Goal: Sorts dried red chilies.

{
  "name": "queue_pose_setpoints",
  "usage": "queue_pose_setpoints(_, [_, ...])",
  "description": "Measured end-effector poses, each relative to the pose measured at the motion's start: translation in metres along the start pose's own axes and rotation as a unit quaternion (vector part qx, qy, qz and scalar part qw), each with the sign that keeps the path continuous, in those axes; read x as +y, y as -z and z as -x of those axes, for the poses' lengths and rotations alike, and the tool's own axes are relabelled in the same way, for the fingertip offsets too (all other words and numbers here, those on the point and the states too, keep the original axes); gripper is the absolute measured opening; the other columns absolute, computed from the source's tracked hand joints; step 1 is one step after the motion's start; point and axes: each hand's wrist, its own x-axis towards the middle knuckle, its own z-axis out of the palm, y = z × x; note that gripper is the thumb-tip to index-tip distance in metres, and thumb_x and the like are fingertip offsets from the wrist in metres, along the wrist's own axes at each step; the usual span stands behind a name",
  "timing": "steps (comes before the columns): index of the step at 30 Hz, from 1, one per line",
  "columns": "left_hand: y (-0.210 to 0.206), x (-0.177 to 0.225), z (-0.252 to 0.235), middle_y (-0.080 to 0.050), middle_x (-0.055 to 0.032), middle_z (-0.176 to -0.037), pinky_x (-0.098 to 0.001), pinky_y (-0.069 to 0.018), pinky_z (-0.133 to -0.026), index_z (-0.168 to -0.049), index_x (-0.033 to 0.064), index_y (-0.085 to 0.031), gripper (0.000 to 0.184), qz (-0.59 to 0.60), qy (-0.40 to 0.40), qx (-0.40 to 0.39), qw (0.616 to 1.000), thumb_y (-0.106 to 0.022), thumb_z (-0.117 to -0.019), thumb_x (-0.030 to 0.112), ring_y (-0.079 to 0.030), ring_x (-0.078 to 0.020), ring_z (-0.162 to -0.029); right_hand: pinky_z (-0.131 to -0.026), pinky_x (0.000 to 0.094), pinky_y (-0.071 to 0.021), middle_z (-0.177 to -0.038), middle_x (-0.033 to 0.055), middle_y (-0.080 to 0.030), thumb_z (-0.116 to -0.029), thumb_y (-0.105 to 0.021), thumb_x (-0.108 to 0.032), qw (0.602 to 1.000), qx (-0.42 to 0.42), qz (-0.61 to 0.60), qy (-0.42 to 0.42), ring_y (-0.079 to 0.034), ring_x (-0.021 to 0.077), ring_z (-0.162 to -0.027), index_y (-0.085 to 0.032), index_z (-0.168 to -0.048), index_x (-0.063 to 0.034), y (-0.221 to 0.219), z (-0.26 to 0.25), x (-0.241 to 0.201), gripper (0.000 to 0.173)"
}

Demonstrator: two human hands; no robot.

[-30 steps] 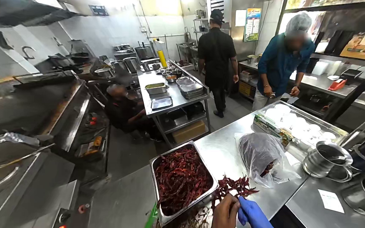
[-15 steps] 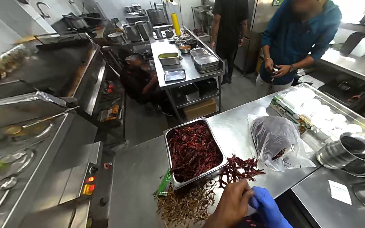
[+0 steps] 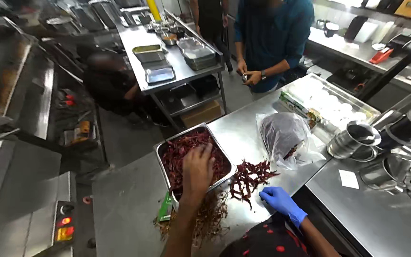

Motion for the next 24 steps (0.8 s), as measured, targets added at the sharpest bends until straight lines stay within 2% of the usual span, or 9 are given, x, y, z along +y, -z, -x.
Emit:
queue_pose_setpoints(2, [0.005, -0.008, 0.004, -0.049, -0.016, -0.153, -0.0627, -0.0369, -0.114, -0.147, 0.0134, -0.056, 0.044, 0.0, 0.015, 0.046, 0.999, -0.056, -0.1054, 0.026, -0.046, -0.0405, -0.14, -0.081, 0.0395, -0.0571, -0.096, -0.0032, -0.073, -0.1019, -0.053, -0.052, 0.999, -0.031, -0.025, 0.012, -0.069, 0.0109, -0.087, -0.075, -0.109, -0.0216, -0.013, 0.002, -0.008, 0.038])
queue_pose_setpoints(4, [-0.002, -0.008, 0.017, -0.069, -0.0124, -0.124, -0.0553, -0.0509, -0.101, -0.126, 0.0098, -0.07, 0.028, 0.053, 0.016, 0.113, 0.992, -0.059, -0.1042, 0.023, -0.064, -0.0319, -0.116, -0.088, 0.0375, -0.0583, -0.113, -0.0034, -0.073, -0.1019, -0.053, -0.052, 0.999, -0.025, -0.033, 0.012, -0.07, 0.0103, -0.096, -0.069, -0.131, -0.0247, -0.022, 0.004, -0.014, 0.043])
queue_pose_setpoints(6, [-0.021, -0.006, 0.035, -0.071, -0.005, -0.081, -0.0466, -0.0588, -0.066, -0.105, 0.0119, -0.075, 0.025, 0.104, 0.035, 0.129, 0.986, -0.061, -0.1028, 0.033, -0.068, -0.0206, -0.07, -0.09, 0.0422, -0.0578, -0.116, -0.0026, -0.073, -0.1016, -0.051, -0.052, 0.999, 0.034, 0.021, -0.009, -0.07, 0.0127, -0.099, -0.067, -0.134, -0.0254, -0.023, 0.003, -0.008, 0.045])
queue_pose_setpoints(7, [-0.034, -0.004, 0.046, -0.062, -0.0007, -0.065, -0.0419, -0.0528, -0.052, -0.093, 0.0136, -0.072, 0.029, 0.127, 0.049, 0.125, 0.983, -0.062, -0.1014, 0.04, -0.058, -0.0162, -0.053, -0.089, 0.0445, -0.0582, -0.113, -0.0029, -0.073, -0.1015, -0.051, -0.052, 0.996, 0.073, 0.048, -0.018, -0.07, 0.0136, -0.097, -0.07, -0.129, -0.0258, -0.02, 0.002, -0.003, 0.042])
queue_pose_setpoints(9, [-0.061, 0.0, 0.067, -0.051, 0.0021, -0.054, -0.0403, -0.0466, -0.045, -0.073, 0.015, -0.063, 0.042, 0.148, 0.072, 0.092, 0.982, -0.06, -0.1003, 0.047, -0.049, -0.0146, -0.045, -0.083, 0.0463, -0.0588, -0.103, -0.002, -0.074, -0.101, -0.056, -0.046, 0.985, 0.146, 0.094, -0.012, -0.07, 0.0157, -0.09, -0.074, -0.119, -0.0233, -0.01, 0.001, 0.005, 0.035])
queue_pose_setpoints(13, [-0.096, 0.018, 0.105, -0.057, 0.002, -0.059, -0.04, -0.0507, -0.05, -0.077, 0.0135, -0.068, 0.038, 0.167, 0.099, 0.06, 0.979, -0.061, -0.1002, 0.043, -0.055, -0.0139, -0.05, -0.082, 0.0457, -0.0557, -0.099, -0.0009, -0.073, -0.0954, -0.067, -0.036, 0.954, 0.215, 0.188, 0.093, -0.068, 0.0181, -0.093, -0.076, -0.11, -0.0214, -0.009, -0.016, 0.002, 0.022])
queue_pose_setpoints(16, [-0.111, 0.026, 0.12, -0.072, -0.0009, -0.093, -0.0388, -0.0625, -0.074, -0.104, 0.0114, -0.075, 0.015, 0.209, 0.074, 0.007, 0.975, -0.064, -0.0979, 0.021, -0.07, -0.0127, -0.079, -0.081, 0.0502, -0.0548, -0.104, 0.0066, -0.069, -0.0882, -0.075, -0.034, 0.929, 0.202, 0.277, 0.141, -0.065, 0.0279, -0.098, -0.075, -0.113, -0.0201, -0.027, -0.044, -0.014, 0.028])
queue_pose_setpoints(18, [-0.113, 0.028, 0.122, -0.073, 0.0003, -0.108, -0.0383, -0.0614, -0.089, -0.106, 0.0137, -0.076, 0.017, 0.225, 0.041, -0.012, 0.974, -0.062, -0.0956, 0.01, -0.071, -0.012, -0.099, -0.081, 0.0537, -0.0538, -0.106, 0.0115, -0.068, -0.0878, -0.077, -0.027, 0.923, 0.188, 0.309, 0.133, -0.064, 0.0334, -0.099, -0.074, -0.108, -0.0165, -0.038, -0.06, -0.019, 0.023])
queue_pose_setpoints(24, [-0.096, 0.028, 0.109, -0.076, 0.0063, -0.091, -0.0279, -0.0579, -0.062, -0.1, 0.0189, -0.08, 0.015, 0.265, 0.057, 0.041, 0.962, -0.068, -0.0935, 0.016, -0.064, -0.004, -0.065, -0.083, 0.0464, -0.0564, -0.101, 0.0036, -0.07, -0.0935, -0.07, -0.023, 0.95, 0.246, 0.104, 0.163, -0.066, 0.0216, -0.095, -0.076, -0.1, -0.0162, -0.024, -0.066, -0.03, 0.011])
